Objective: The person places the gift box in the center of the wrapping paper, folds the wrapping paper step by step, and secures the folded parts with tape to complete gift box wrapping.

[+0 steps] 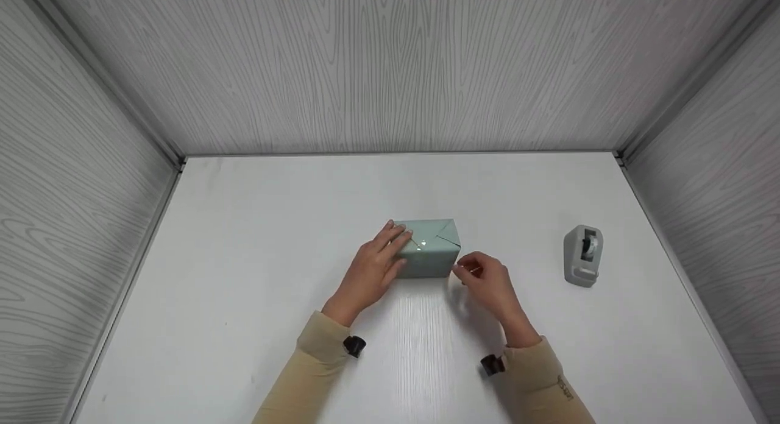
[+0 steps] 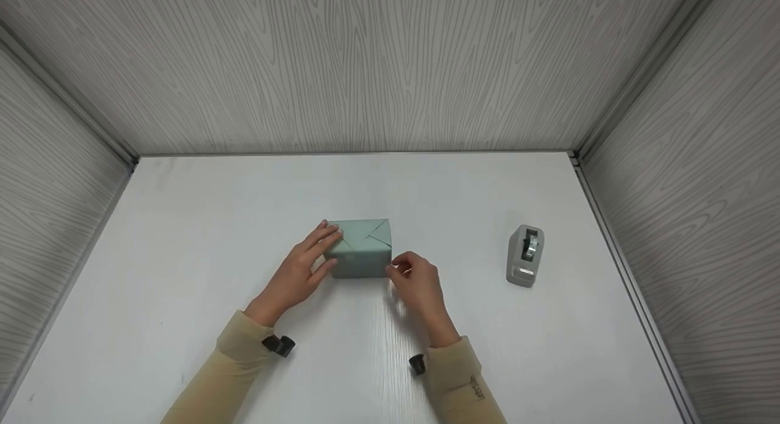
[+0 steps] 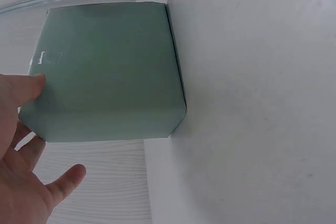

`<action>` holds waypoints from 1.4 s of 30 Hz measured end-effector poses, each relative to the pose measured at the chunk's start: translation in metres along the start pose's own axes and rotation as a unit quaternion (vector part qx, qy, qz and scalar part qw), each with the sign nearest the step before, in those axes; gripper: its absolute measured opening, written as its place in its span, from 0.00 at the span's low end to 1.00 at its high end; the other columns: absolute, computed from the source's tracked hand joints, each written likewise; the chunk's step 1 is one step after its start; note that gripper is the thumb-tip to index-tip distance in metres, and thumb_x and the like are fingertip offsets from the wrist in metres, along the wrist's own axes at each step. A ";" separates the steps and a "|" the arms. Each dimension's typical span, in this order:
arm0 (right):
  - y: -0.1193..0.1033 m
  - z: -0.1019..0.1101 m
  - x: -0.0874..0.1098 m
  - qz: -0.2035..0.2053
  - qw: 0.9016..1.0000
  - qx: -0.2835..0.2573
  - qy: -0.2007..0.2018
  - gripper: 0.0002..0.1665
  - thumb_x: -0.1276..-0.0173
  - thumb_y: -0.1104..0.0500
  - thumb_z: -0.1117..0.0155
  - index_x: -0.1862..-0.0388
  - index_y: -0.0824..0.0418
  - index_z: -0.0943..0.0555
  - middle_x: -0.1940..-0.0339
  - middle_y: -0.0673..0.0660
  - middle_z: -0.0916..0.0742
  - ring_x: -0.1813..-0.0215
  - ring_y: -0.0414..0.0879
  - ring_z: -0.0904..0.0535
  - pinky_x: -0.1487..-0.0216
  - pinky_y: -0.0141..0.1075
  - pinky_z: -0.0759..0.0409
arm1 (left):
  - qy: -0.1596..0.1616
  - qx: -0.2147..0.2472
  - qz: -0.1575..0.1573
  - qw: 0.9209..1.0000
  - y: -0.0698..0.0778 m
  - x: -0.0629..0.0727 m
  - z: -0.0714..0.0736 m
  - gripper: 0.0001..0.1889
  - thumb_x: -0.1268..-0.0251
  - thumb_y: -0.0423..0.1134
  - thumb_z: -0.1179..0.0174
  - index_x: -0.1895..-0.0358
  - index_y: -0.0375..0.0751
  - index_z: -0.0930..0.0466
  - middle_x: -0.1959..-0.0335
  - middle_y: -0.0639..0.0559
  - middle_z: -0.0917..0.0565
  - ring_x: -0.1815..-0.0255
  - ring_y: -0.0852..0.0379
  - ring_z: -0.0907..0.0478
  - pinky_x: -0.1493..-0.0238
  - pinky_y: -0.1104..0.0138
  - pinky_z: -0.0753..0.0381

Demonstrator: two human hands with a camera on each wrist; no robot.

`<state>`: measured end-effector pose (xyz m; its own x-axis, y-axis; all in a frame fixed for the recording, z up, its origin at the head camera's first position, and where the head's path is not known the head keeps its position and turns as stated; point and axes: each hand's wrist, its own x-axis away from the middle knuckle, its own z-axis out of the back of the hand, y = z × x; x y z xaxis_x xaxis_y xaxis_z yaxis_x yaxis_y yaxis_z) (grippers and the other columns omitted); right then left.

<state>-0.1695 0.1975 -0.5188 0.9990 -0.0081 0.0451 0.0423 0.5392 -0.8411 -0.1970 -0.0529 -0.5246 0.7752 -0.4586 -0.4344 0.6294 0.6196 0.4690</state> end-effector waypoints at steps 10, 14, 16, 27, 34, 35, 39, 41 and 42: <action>0.008 -0.002 -0.010 0.022 0.999 -0.025 -0.001 0.28 0.33 0.60 0.33 0.35 0.62 0.27 0.47 0.61 0.19 0.44 0.54 0.21 0.47 0.46 0.21 | 0.038 0.064 0.101 0.992 0.004 0.009 -0.002 0.32 0.31 0.40 0.38 0.28 0.38 0.39 0.31 0.41 0.35 0.33 0.46 0.32 0.37 0.55 0.29; 0.010 -0.005 -0.012 0.036 0.998 -0.047 -0.023 0.32 0.32 0.62 0.34 0.30 0.62 0.31 0.39 0.60 0.22 0.39 0.55 0.23 0.44 0.45 0.22 | 0.029 0.096 0.159 0.982 0.006 0.012 -0.007 0.31 0.29 0.40 0.40 0.28 0.35 0.41 0.33 0.40 0.31 0.37 0.46 0.27 0.39 0.56 0.27; 0.010 -0.007 -0.013 0.041 0.997 -0.055 -0.030 0.33 0.32 0.63 0.34 0.30 0.62 0.31 0.37 0.62 0.22 0.39 0.56 0.23 0.44 0.44 0.22 | 0.022 0.113 0.178 0.977 0.006 0.013 -0.010 0.30 0.29 0.40 0.41 0.29 0.34 0.40 0.34 0.39 0.29 0.38 0.46 0.25 0.40 0.56 0.27; 0.008 -0.013 -0.015 0.048 0.998 -0.044 -0.017 0.32 0.33 0.64 0.34 0.32 0.64 0.30 0.39 0.63 0.21 0.41 0.56 0.22 0.46 0.46 0.21 | 0.025 0.145 0.206 0.967 0.009 0.011 -0.021 0.29 0.30 0.39 0.39 0.31 0.36 0.38 0.37 0.41 0.25 0.39 0.48 0.24 0.38 0.59 0.28; 0.007 -0.014 -0.014 0.049 0.998 -0.039 -0.003 0.30 0.34 0.67 0.35 0.33 0.65 0.29 0.41 0.63 0.20 0.43 0.57 0.21 0.48 0.47 0.20 | 0.043 0.116 0.209 0.970 0.011 0.009 -0.023 0.28 0.32 0.41 0.37 0.33 0.37 0.35 0.41 0.43 0.22 0.43 0.49 0.23 0.41 0.55 0.26; 0.007 -0.014 -0.014 0.049 0.998 -0.038 0.000 0.29 0.34 0.67 0.35 0.34 0.65 0.28 0.41 0.63 0.20 0.44 0.57 0.21 0.48 0.47 0.20 | 0.045 0.113 0.206 0.971 0.011 0.009 -0.023 0.27 0.32 0.41 0.37 0.34 0.37 0.34 0.42 0.43 0.22 0.43 0.49 0.22 0.42 0.55 0.26; 0.006 -0.013 -0.012 0.044 0.998 -0.038 0.008 0.27 0.33 0.65 0.36 0.35 0.65 0.27 0.44 0.62 0.18 0.47 0.55 0.20 0.51 0.47 0.20 | 0.059 0.108 0.190 0.974 0.010 0.009 -0.022 0.27 0.31 0.45 0.38 0.35 0.36 0.32 0.46 0.43 0.19 0.48 0.51 0.20 0.46 0.57 0.23; 0.005 -0.012 -0.011 0.044 0.998 -0.037 0.009 0.27 0.32 0.64 0.36 0.35 0.65 0.26 0.46 0.61 0.18 0.48 0.54 0.20 0.51 0.46 0.20 | 0.066 0.103 0.184 0.975 0.011 0.009 -0.020 0.26 0.31 0.47 0.38 0.37 0.37 0.31 0.49 0.44 0.17 0.52 0.53 0.18 0.50 0.57 0.21; 0.004 -0.011 -0.010 0.042 0.998 -0.035 0.007 0.26 0.31 0.62 0.36 0.34 0.65 0.26 0.46 0.61 0.18 0.49 0.53 0.20 0.51 0.45 0.20 | 0.070 0.100 0.182 0.976 0.010 0.008 -0.019 0.26 0.31 0.48 0.39 0.38 0.37 0.31 0.51 0.44 0.16 0.54 0.53 0.17 0.51 0.57 0.20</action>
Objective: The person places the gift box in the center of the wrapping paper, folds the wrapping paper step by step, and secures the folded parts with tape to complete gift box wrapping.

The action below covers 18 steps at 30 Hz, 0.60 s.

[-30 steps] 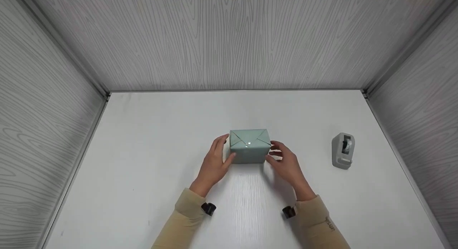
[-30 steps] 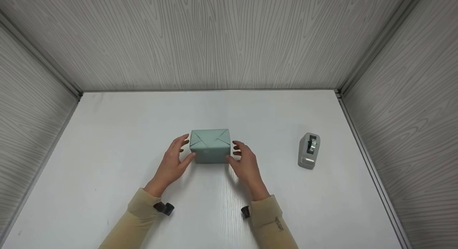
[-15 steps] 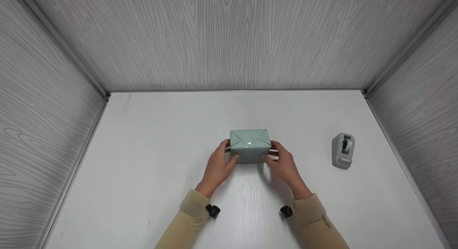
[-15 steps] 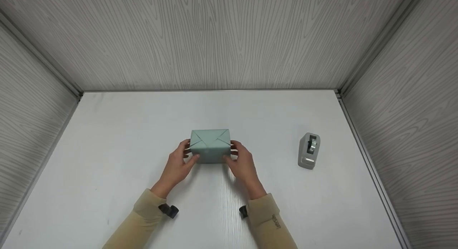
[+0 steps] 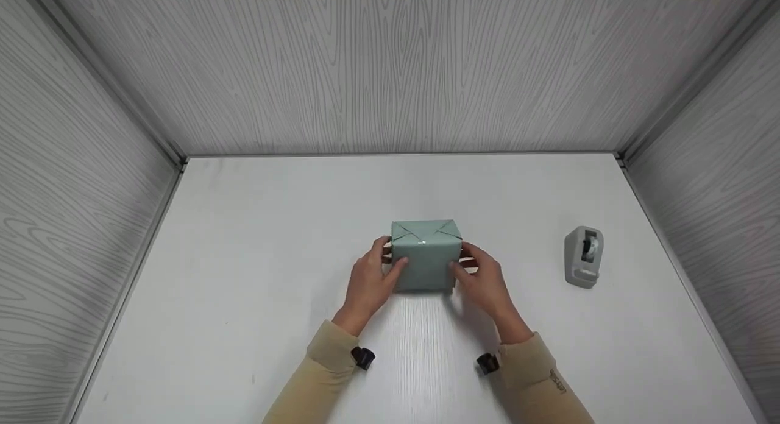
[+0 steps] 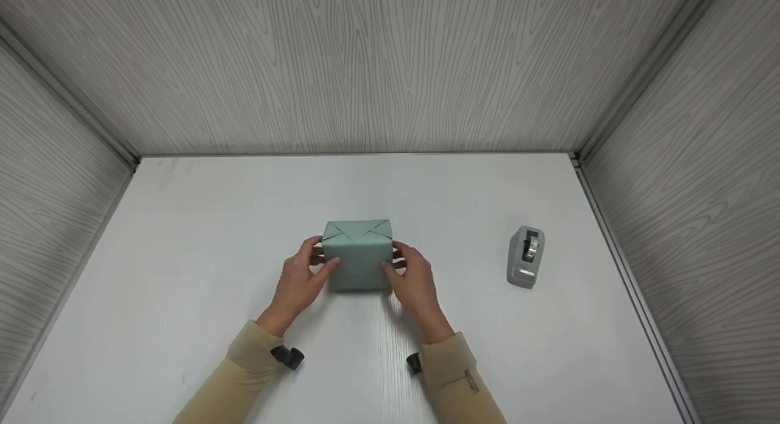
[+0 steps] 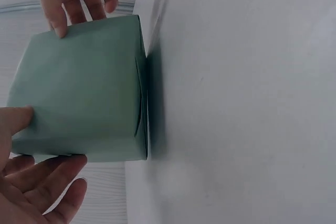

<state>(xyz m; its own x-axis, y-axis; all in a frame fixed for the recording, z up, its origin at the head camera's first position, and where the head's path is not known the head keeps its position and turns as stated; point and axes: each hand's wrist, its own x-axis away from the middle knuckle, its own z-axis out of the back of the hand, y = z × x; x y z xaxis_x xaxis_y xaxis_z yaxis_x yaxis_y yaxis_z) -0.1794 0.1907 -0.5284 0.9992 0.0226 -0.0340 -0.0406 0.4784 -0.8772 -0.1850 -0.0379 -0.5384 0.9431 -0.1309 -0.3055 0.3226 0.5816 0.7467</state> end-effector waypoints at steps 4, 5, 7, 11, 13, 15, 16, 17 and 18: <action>-0.004 0.002 0.002 -0.013 1.000 0.012 -0.010 0.26 0.30 0.59 0.36 0.35 0.65 0.25 0.51 0.59 0.17 0.52 0.51 0.21 0.53 0.44 0.21 | 0.012 -0.014 0.006 1.000 0.003 -0.001 0.003 0.22 0.31 0.49 0.39 0.43 0.38 0.29 0.59 0.44 0.13 0.62 0.56 0.16 0.59 0.59 0.18; -0.005 0.003 0.003 -0.020 1.000 0.010 -0.012 0.26 0.30 0.58 0.36 0.35 0.64 0.25 0.52 0.59 0.17 0.53 0.51 0.21 0.54 0.43 0.20 | 0.012 -0.016 0.011 1.000 0.004 -0.001 0.004 0.21 0.31 0.48 0.39 0.44 0.38 0.28 0.60 0.45 0.13 0.64 0.56 0.16 0.61 0.60 0.17; -0.006 0.003 0.004 -0.040 0.999 0.004 -0.015 0.26 0.30 0.56 0.35 0.36 0.63 0.24 0.55 0.58 0.17 0.55 0.50 0.21 0.57 0.42 0.20 | 0.006 -0.019 0.025 0.999 0.005 -0.002 0.006 0.19 0.30 0.47 0.39 0.45 0.39 0.27 0.62 0.46 0.13 0.66 0.57 0.17 0.63 0.61 0.18; -0.006 0.002 0.003 -0.078 0.997 -0.009 -0.016 0.26 0.30 0.53 0.35 0.36 0.62 0.24 0.57 0.59 0.18 0.58 0.50 0.21 0.61 0.40 0.19 | -0.029 -0.013 0.052 0.998 0.005 -0.004 0.008 0.18 0.29 0.43 0.41 0.43 0.37 0.25 0.61 0.46 0.14 0.65 0.57 0.18 0.63 0.60 0.18; -0.005 0.001 0.001 -0.089 0.996 -0.009 -0.015 0.26 0.29 0.52 0.36 0.37 0.62 0.24 0.58 0.59 0.17 0.59 0.50 0.21 0.61 0.39 0.18 | -0.049 -0.010 0.059 0.997 0.004 -0.006 0.008 0.19 0.28 0.41 0.43 0.40 0.36 0.26 0.59 0.46 0.14 0.63 0.56 0.18 0.61 0.60 0.19; -0.003 0.000 -0.001 -0.094 0.995 -0.005 -0.016 0.26 0.29 0.51 0.36 0.36 0.62 0.25 0.58 0.60 0.17 0.59 0.50 0.21 0.62 0.39 0.19 | -0.067 -0.009 0.066 0.996 0.002 -0.007 0.007 0.20 0.28 0.39 0.45 0.37 0.36 0.27 0.57 0.45 0.15 0.61 0.55 0.19 0.59 0.59 0.19; -0.002 -0.001 -0.003 -0.096 0.995 -0.005 -0.017 0.27 0.29 0.51 0.37 0.36 0.62 0.25 0.58 0.60 0.17 0.59 0.50 0.21 0.62 0.39 0.19 | -0.076 -0.006 0.069 0.995 0.000 -0.007 0.007 0.21 0.28 0.39 0.46 0.36 0.36 0.28 0.56 0.44 0.15 0.60 0.55 0.19 0.58 0.59 0.20; -0.001 -0.001 -0.004 -0.097 0.995 -0.005 -0.017 0.27 0.29 0.51 0.36 0.36 0.62 0.25 0.58 0.60 0.17 0.59 0.50 0.21 0.62 0.39 0.19 | -0.084 -0.003 0.071 0.994 -0.001 -0.008 0.006 0.21 0.27 0.38 0.47 0.34 0.35 0.29 0.55 0.44 0.15 0.59 0.55 0.19 0.57 0.59 0.20; -0.001 -0.002 -0.006 -0.098 0.995 -0.005 -0.018 0.28 0.29 0.51 0.36 0.35 0.61 0.25 0.58 0.60 0.17 0.59 0.50 0.20 0.62 0.38 0.19 | -0.091 -0.001 0.072 0.993 -0.003 -0.009 0.006 0.22 0.27 0.38 0.48 0.33 0.34 0.30 0.54 0.43 0.16 0.58 0.54 0.20 0.56 0.58 0.20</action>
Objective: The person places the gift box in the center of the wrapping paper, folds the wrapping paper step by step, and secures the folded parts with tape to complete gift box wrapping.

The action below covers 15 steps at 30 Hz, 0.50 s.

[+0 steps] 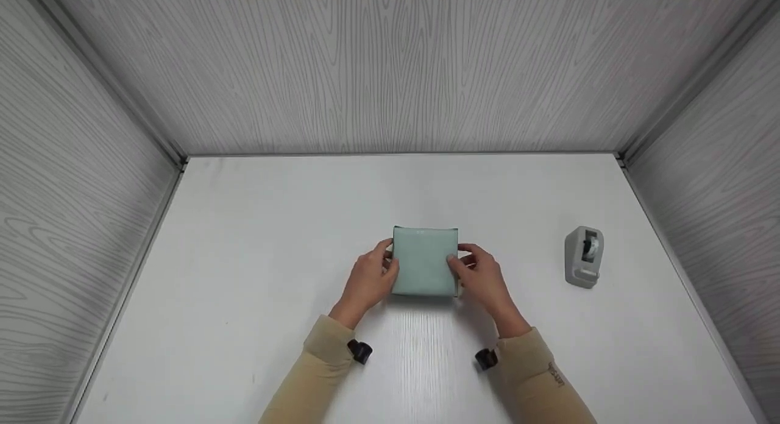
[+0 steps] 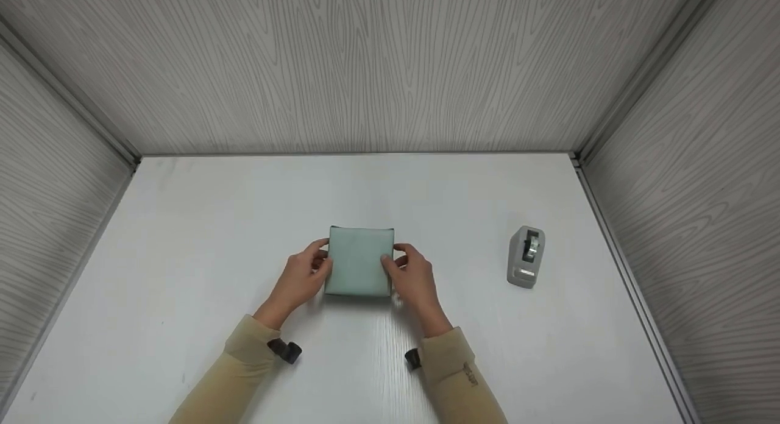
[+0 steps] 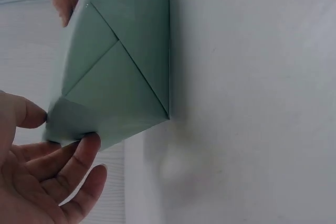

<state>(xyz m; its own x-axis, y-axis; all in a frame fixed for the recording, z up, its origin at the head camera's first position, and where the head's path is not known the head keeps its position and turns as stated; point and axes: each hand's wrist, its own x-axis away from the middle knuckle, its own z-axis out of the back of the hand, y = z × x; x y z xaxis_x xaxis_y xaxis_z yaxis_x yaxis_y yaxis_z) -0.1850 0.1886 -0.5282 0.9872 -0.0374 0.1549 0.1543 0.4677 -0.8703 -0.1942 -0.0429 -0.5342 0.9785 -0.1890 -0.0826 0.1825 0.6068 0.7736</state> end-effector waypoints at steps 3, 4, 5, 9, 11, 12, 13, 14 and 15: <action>0.000 -0.001 -0.004 0.000 1.000 0.001 -0.006 0.30 0.31 0.52 0.35 0.33 0.61 0.27 0.56 0.60 0.17 0.57 0.50 0.20 0.62 0.38 0.19 | -0.023 0.005 0.006 1.000 -0.003 -0.005 0.000 0.24 0.25 0.39 0.50 0.31 0.33 0.33 0.52 0.42 0.17 0.56 0.53 0.21 0.54 0.58 0.21; -0.001 -0.001 -0.005 0.000 1.000 0.004 -0.009 0.30 0.31 0.53 0.35 0.33 0.61 0.27 0.55 0.61 0.17 0.57 0.50 0.20 0.62 0.38 0.20 | -0.028 0.005 0.007 1.000 -0.005 -0.007 0.000 0.24 0.25 0.39 0.51 0.30 0.32 0.34 0.52 0.41 0.18 0.56 0.53 0.21 0.54 0.58 0.21; -0.001 -0.002 -0.006 0.000 1.000 0.007 -0.012 0.31 0.32 0.54 0.35 0.32 0.61 0.28 0.54 0.61 0.17 0.55 0.50 0.20 0.61 0.38 0.20 | -0.034 0.003 0.008 0.999 -0.006 -0.009 0.000 0.25 0.25 0.39 0.51 0.30 0.32 0.35 0.52 0.42 0.18 0.56 0.53 0.21 0.53 0.58 0.22; -0.001 -0.004 -0.010 -0.004 1.000 0.021 -0.018 0.31 0.31 0.55 0.36 0.31 0.62 0.28 0.52 0.61 0.18 0.51 0.52 0.21 0.59 0.39 0.21 | -0.054 -0.002 0.015 0.998 -0.010 -0.015 0.000 0.25 0.23 0.40 0.52 0.30 0.31 0.35 0.52 0.43 0.19 0.55 0.53 0.23 0.51 0.58 0.23; -0.001 -0.005 -0.012 -0.009 0.999 0.024 -0.020 0.31 0.31 0.54 0.37 0.31 0.62 0.28 0.51 0.61 0.19 0.50 0.52 0.22 0.57 0.40 0.21 | -0.061 -0.003 0.017 0.998 -0.012 -0.018 -0.001 0.25 0.23 0.41 0.52 0.29 0.31 0.36 0.51 0.43 0.20 0.54 0.53 0.23 0.50 0.58 0.23; -0.001 -0.005 -0.013 -0.011 0.999 0.023 -0.021 0.31 0.30 0.54 0.37 0.31 0.61 0.28 0.51 0.61 0.19 0.50 0.52 0.22 0.57 0.40 0.21 | -0.063 -0.001 0.017 0.998 -0.013 -0.019 -0.001 0.25 0.22 0.41 0.52 0.29 0.30 0.37 0.51 0.42 0.20 0.53 0.53 0.23 0.49 0.58 0.23; -0.001 -0.005 -0.014 -0.012 0.999 0.022 -0.022 0.30 0.30 0.54 0.38 0.31 0.61 0.28 0.50 0.61 0.19 0.50 0.52 0.22 0.57 0.40 0.21 | -0.064 -0.001 0.018 0.998 -0.013 -0.020 -0.001 0.26 0.22 0.41 0.52 0.29 0.30 0.37 0.50 0.42 0.20 0.53 0.53 0.23 0.49 0.58 0.23; -0.001 -0.006 -0.015 -0.013 0.999 0.021 -0.022 0.31 0.30 0.53 0.38 0.31 0.61 0.29 0.50 0.61 0.19 0.49 0.52 0.22 0.57 0.40 0.21 | -0.065 0.001 0.019 0.998 -0.014 -0.021 -0.001 0.26 0.22 0.42 0.53 0.28 0.30 0.37 0.50 0.42 0.20 0.52 0.53 0.23 0.48 0.58 0.23; -0.001 -0.006 -0.016 -0.014 0.999 0.019 -0.024 0.31 0.29 0.53 0.38 0.30 0.61 0.29 0.49 0.61 0.19 0.49 0.52 0.22 0.57 0.40 0.21 | -0.065 0.001 0.020 0.998 -0.015 -0.022 -0.002 0.26 0.22 0.42 0.53 0.28 0.31 0.38 0.50 0.42 0.20 0.52 0.53 0.23 0.48 0.58 0.23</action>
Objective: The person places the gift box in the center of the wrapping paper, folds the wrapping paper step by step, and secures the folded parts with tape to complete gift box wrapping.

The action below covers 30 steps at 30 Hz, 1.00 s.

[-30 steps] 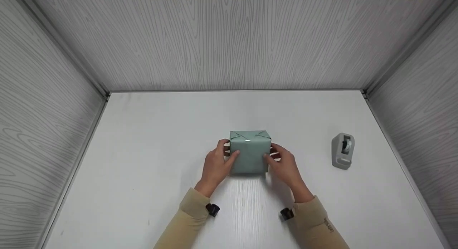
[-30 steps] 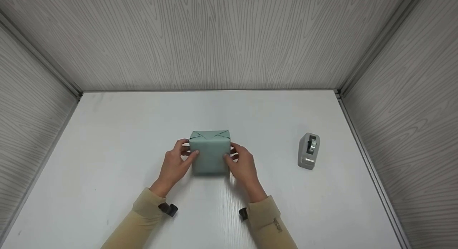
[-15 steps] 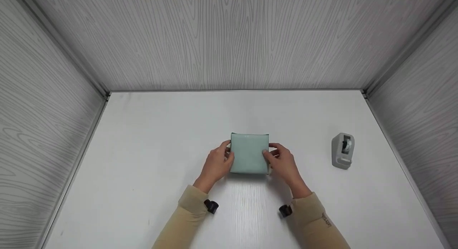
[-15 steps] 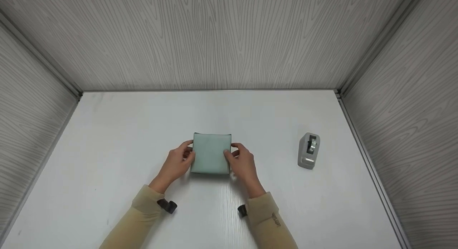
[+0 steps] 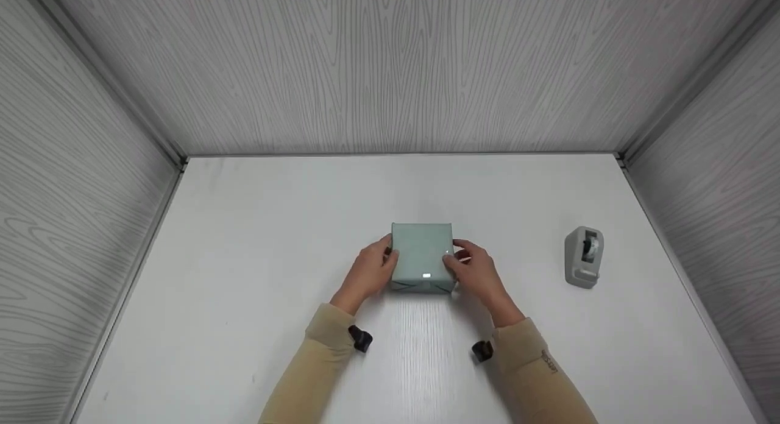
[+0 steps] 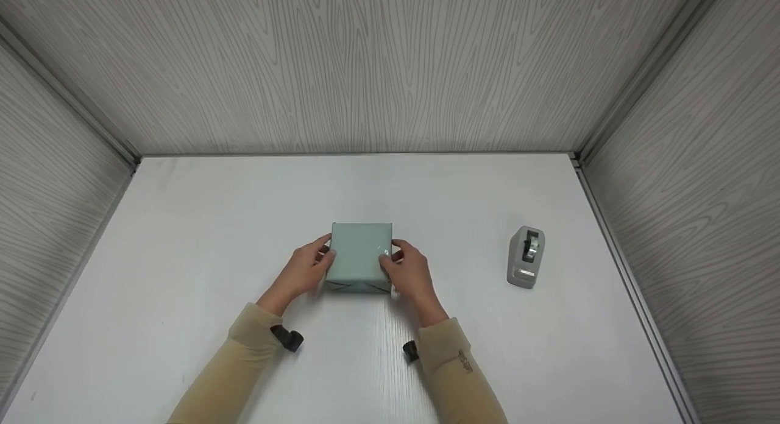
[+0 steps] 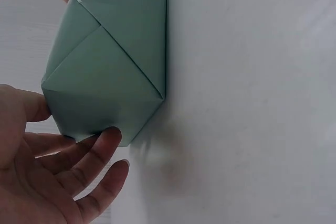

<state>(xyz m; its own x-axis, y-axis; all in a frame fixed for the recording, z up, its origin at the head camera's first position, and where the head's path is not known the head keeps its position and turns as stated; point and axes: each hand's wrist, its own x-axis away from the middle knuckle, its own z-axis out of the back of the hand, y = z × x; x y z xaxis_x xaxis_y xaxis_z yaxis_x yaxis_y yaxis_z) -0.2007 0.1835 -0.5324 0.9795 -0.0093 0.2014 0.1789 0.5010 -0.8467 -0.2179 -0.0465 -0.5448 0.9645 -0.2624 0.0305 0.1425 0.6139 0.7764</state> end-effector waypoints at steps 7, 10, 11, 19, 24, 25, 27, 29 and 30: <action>0.000 0.000 -0.005 0.001 1.000 -0.003 -0.002 0.32 0.28 0.52 0.39 0.29 0.60 0.30 0.47 0.62 0.20 0.48 0.53 0.23 0.57 0.39 0.21 | 0.008 0.008 0.021 1.000 -0.002 -0.005 -0.001 0.27 0.22 0.45 0.52 0.27 0.34 0.38 0.49 0.42 0.19 0.50 0.52 0.22 0.47 0.57 0.23; 0.000 0.000 -0.007 0.002 1.000 -0.001 -0.002 0.32 0.28 0.51 0.40 0.29 0.60 0.30 0.46 0.62 0.20 0.48 0.53 0.23 0.57 0.39 0.20 | 0.012 0.011 0.026 1.000 -0.002 -0.006 -0.001 0.27 0.22 0.45 0.52 0.27 0.36 0.38 0.49 0.42 0.19 0.50 0.52 0.21 0.47 0.57 0.23; 0.001 -0.001 -0.008 0.004 1.000 -0.001 -0.002 0.32 0.28 0.51 0.40 0.29 0.60 0.31 0.46 0.62 0.21 0.48 0.53 0.23 0.57 0.39 0.20 | 0.013 0.012 0.027 0.999 -0.001 -0.007 0.000 0.27 0.22 0.45 0.52 0.27 0.36 0.38 0.48 0.42 0.19 0.50 0.52 0.21 0.47 0.57 0.23; 0.003 0.002 -0.013 0.003 1.000 0.003 -0.014 0.33 0.28 0.51 0.39 0.28 0.60 0.31 0.45 0.62 0.21 0.48 0.53 0.23 0.57 0.39 0.20 | 0.002 0.014 0.035 0.999 -0.004 -0.007 0.000 0.29 0.21 0.48 0.53 0.26 0.36 0.41 0.45 0.41 0.20 0.46 0.50 0.22 0.43 0.56 0.25; 0.005 0.012 -0.014 0.018 0.999 0.009 -0.043 0.35 0.28 0.47 0.39 0.27 0.61 0.33 0.44 0.62 0.21 0.48 0.53 0.22 0.56 0.40 0.20 | 0.004 -0.011 0.049 0.999 -0.009 -0.003 0.002 0.31 0.21 0.53 0.57 0.25 0.38 0.41 0.43 0.42 0.21 0.42 0.48 0.24 0.41 0.54 0.27; 0.005 0.015 -0.013 0.024 0.999 0.014 -0.047 0.36 0.28 0.46 0.39 0.27 0.61 0.33 0.44 0.62 0.21 0.48 0.53 0.22 0.55 0.41 0.20 | 0.008 -0.021 0.049 0.999 -0.010 -0.002 0.004 0.31 0.21 0.54 0.58 0.25 0.38 0.41 0.42 0.42 0.21 0.42 0.48 0.24 0.41 0.53 0.28; 0.005 0.021 -0.013 0.042 0.997 0.032 -0.051 0.37 0.27 0.44 0.41 0.27 0.61 0.34 0.43 0.62 0.21 0.47 0.54 0.22 0.53 0.43 0.21 | 0.021 -0.044 0.047 0.998 -0.012 0.001 0.008 0.31 0.21 0.55 0.58 0.25 0.39 0.40 0.40 0.42 0.22 0.40 0.46 0.25 0.39 0.51 0.29; 0.007 0.029 -0.014 0.066 0.995 0.060 -0.046 0.37 0.26 0.43 0.42 0.27 0.62 0.34 0.43 0.63 0.21 0.45 0.55 0.22 0.49 0.46 0.22 | 0.034 -0.072 0.043 0.996 -0.014 0.005 0.013 0.30 0.21 0.55 0.59 0.25 0.40 0.39 0.37 0.40 0.24 0.37 0.44 0.28 0.37 0.50 0.31; 0.007 0.032 -0.014 0.079 0.993 0.075 -0.044 0.37 0.26 0.44 0.43 0.27 0.63 0.34 0.43 0.63 0.21 0.45 0.55 0.23 0.48 0.47 0.23 | 0.041 -0.089 0.036 0.994 -0.016 0.006 0.015 0.30 0.21 0.55 0.59 0.26 0.40 0.38 0.36 0.40 0.25 0.35 0.43 0.29 0.36 0.50 0.32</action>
<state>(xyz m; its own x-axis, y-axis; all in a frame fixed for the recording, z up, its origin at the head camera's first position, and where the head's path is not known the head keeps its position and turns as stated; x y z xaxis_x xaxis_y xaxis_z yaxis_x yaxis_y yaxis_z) -0.2159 0.2153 -0.5255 0.9813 0.1512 0.1194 0.0017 0.6130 -0.7901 -0.2175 -0.0692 -0.5470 0.9876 -0.1552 0.0248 0.1021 0.7534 0.6496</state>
